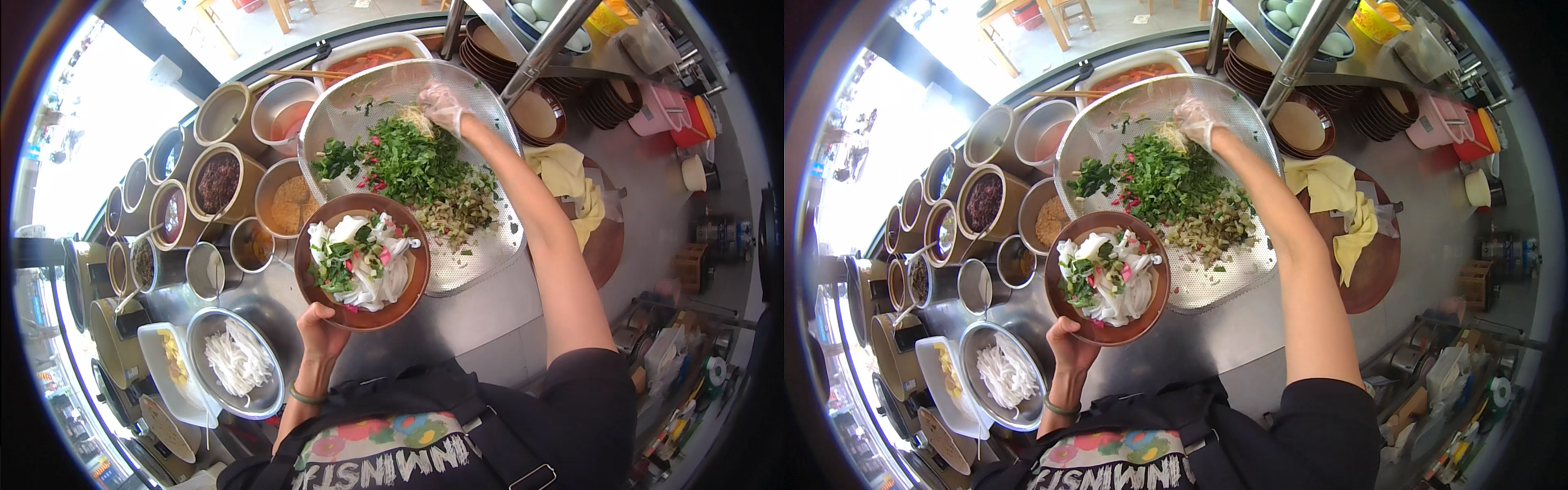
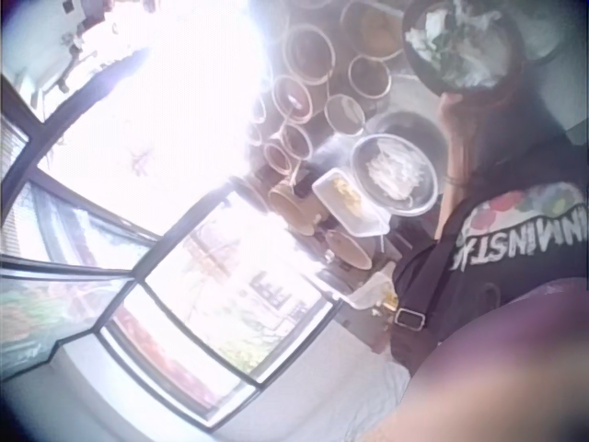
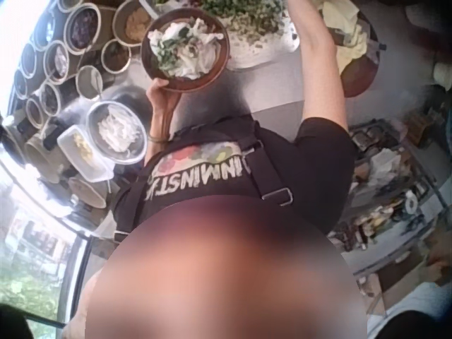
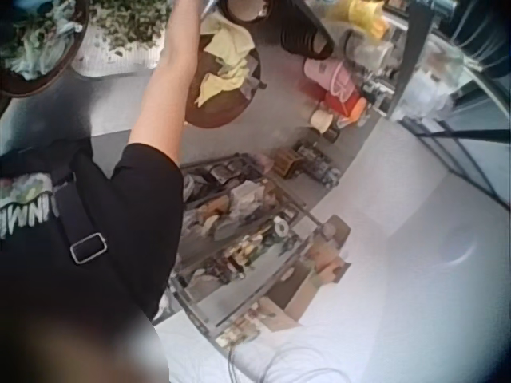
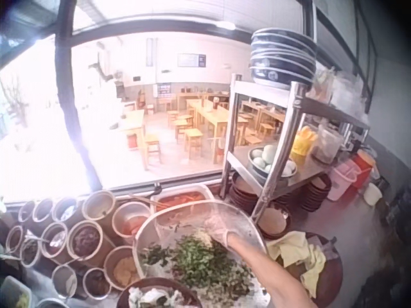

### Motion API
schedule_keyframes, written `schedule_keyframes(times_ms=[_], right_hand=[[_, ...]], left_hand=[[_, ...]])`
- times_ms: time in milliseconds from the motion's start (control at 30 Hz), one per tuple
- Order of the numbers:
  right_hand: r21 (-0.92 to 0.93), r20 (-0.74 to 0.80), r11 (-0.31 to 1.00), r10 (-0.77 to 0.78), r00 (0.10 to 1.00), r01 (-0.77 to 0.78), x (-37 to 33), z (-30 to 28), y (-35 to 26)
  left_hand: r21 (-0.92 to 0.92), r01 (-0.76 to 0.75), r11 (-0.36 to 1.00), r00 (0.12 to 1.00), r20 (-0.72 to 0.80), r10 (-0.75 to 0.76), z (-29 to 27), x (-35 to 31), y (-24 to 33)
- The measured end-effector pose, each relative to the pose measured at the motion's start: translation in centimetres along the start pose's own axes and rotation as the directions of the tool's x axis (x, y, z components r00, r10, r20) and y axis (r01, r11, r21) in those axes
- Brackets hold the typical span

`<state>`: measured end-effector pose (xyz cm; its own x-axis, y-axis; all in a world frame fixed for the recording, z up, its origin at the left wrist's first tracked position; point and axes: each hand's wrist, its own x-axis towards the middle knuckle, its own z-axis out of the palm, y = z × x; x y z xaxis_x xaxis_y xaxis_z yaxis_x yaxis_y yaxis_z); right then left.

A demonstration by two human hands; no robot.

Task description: The person unpacks a package of flat rice noodles and places them into a bowl. They add chopped herbs, then ladle multiple sauces and condiments from containers onto the noodles. Finally, they sprinkle crushed peanuts and additional herbs over the dish.

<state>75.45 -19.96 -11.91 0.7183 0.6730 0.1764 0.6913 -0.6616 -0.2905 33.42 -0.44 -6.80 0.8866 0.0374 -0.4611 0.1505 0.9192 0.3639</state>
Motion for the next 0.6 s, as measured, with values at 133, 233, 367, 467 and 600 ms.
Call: schedule_keyframes(times_ms=[133, 233, 367, 467, 600], right_hand=[[0.097, 0.052, 0.964, 0.244, 0.968, -0.248, -2.1, -3.6, -1.1], [0.095, 0.261, 0.86, 0.464, 0.846, -0.501, -8.1, -8.6, -2.1], [-0.005, 0.347, 0.909, 0.392, 0.852, -0.416, -15.1, -8.5, -5.7], [-0.042, 0.303, 0.941, 0.332, 0.893, -0.335, -15.4, -5.4, -6.8], [0.31, 0.276, 0.917, 0.167, 0.947, -0.252, -13.9, -6.8, -5.9]], left_hand=[[-0.003, -0.067, 0.998, 0.997, 0.04, 0.067, 0.0, -1.2, 0.0], [-0.042, -0.049, 0.998, 0.998, 0.031, 0.05, -0.3, -1.9, 0.1], [-0.092, 0.036, 0.995, 0.998, 0.059, -0.031, -0.5, -1.4, -0.4], [-0.025, 0.043, 0.999, 0.999, 0.022, -0.042, -0.4, -0.5, -1.0], [-0.02, 0.063, 0.998, 0.998, 0.011, -0.063, 0.1, -0.1, -1.4]])
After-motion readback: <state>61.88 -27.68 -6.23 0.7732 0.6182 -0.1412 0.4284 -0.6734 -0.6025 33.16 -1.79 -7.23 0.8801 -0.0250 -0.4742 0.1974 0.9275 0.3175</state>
